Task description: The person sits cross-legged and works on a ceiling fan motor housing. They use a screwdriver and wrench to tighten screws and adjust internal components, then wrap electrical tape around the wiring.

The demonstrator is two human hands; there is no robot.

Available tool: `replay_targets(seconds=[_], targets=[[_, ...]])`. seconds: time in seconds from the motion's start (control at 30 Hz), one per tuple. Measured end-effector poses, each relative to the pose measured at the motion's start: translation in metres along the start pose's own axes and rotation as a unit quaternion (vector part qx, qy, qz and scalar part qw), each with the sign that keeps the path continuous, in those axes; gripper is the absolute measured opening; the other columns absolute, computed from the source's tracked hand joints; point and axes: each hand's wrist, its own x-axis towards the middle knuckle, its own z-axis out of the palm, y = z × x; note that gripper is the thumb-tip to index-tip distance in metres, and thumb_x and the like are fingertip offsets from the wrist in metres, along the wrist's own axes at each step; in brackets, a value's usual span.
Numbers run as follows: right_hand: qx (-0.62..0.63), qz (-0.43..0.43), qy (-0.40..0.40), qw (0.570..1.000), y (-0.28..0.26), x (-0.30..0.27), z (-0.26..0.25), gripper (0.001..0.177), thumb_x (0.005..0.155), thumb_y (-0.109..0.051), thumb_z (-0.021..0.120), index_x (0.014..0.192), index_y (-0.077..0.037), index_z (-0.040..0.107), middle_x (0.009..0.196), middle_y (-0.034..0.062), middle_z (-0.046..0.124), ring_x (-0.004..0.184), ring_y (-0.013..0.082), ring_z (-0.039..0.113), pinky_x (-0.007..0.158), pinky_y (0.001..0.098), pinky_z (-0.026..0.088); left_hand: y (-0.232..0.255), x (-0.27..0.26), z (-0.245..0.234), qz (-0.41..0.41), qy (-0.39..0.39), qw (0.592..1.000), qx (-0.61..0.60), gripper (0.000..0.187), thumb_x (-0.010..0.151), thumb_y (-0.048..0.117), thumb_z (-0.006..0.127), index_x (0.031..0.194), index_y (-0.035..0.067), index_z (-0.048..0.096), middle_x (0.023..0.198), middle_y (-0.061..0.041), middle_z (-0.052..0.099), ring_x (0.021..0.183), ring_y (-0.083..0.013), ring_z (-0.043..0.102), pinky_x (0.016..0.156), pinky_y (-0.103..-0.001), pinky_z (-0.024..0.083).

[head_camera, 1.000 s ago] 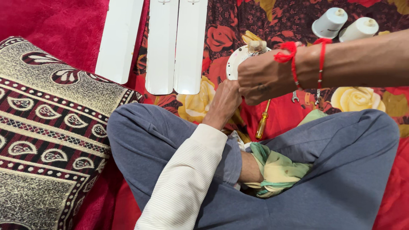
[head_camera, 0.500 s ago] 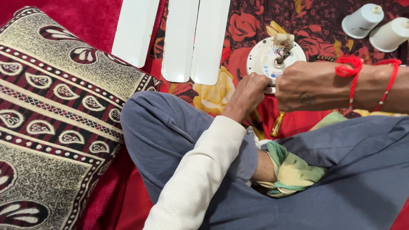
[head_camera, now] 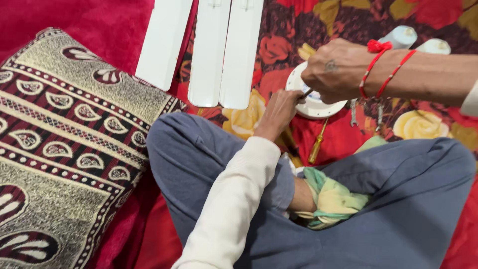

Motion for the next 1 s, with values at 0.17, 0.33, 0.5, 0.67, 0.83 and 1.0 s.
replay_targets(seconds=[0.17, 0.33, 0.5, 0.67, 0.83, 1.0], targets=[[0.017, 0.0, 0.096, 0.995, -0.003, -0.034, 0.006, 0.011, 0.077, -0.019, 0.07, 0.07, -0.011, 0.07, 0.07, 0.0137, 0.07, 0.063, 0.0325, 0.071, 0.054, 0.045, 0.055, 0.001, -0.011, 0.0, 0.029, 0.04, 0.999, 0.003, 0.022, 0.087, -0.003, 0.062, 0.105, 0.006, 0.072, 0.089, -0.022, 0.072, 0.086, -0.0416, 0.071, 0.075, -0.051, 0.054], [0.082, 0.234, 0.031, 0.968, 0.006, -0.097, 0.023, 0.017, 0.087, -0.037, 0.073, 0.094, -0.022, 0.075, 0.075, 0.0045, 0.073, 0.066, 0.0269, 0.07, 0.058, 0.0412, 0.054, 0.005, -0.014, -0.007, 0.071, 0.117, 0.99, -0.035, 0.042, 0.082, -0.005, 0.066, 0.124, 0.004, 0.061, 0.102, -0.024, 0.072, 0.091, -0.046, 0.069, 0.077, -0.053, 0.055], [0.24, 0.375, 0.293, 0.846, 0.002, -0.153, 0.087, 0.029, 0.104, -0.04, 0.069, 0.114, -0.014, 0.079, 0.077, 0.0104, 0.071, 0.068, 0.0277, 0.067, 0.061, 0.04, 0.05, 0.015, -0.005, -0.018, -0.038, 0.094, 0.995, -0.024, 0.038, 0.094, 0.0, 0.065, 0.13, 0.004, 0.055, 0.099, -0.024, 0.073, 0.088, -0.0435, 0.071, 0.072, -0.051, 0.055], [0.617, 0.396, 0.474, 0.487, 0.004, -0.158, 0.188, 0.028, 0.122, -0.03, 0.054, 0.114, -0.004, 0.06, 0.085, 0.0065, 0.065, 0.07, 0.0179, 0.061, 0.064, 0.0304, 0.048, 0.014, -0.007, -0.021, -0.042, 0.078, 0.996, -0.005, 0.037, 0.095, 0.002, 0.065, 0.13, 0.006, 0.054, 0.096, -0.021, 0.075, 0.086, -0.0396, 0.074, 0.071, -0.049, 0.056], [0.719, 0.367, 0.515, 0.288, 0.029, -0.153, 0.267, 0.014, 0.114, -0.011, 0.051, 0.123, -0.002, 0.045, 0.097, 0.0104, 0.067, 0.076, 0.0221, 0.072, 0.068, 0.0383, 0.064, 0.012, -0.009, -0.02, -0.062, 0.036, 0.997, 0.017, 0.038, 0.094, 0.003, 0.066, 0.13, 0.007, 0.056, 0.095, -0.021, 0.075, 0.086, -0.0386, 0.075, 0.069, -0.048, 0.056], [0.657, 0.422, 0.529, 0.333, 0.066, -0.173, 0.331, 0.05, 0.089, 0.018, 0.055, 0.134, -0.001, 0.043, 0.102, 0.0091, 0.065, 0.08, 0.0244, 0.074, 0.068, 0.0422, 0.067, 0.013, -0.01, -0.022, -0.071, 0.024, 0.997, 0.002, 0.034, 0.096, 0.004, 0.064, 0.129, 0.007, 0.058, 0.101, -0.02, 0.076, 0.092, -0.0366, 0.076, 0.072, -0.045, 0.058]])
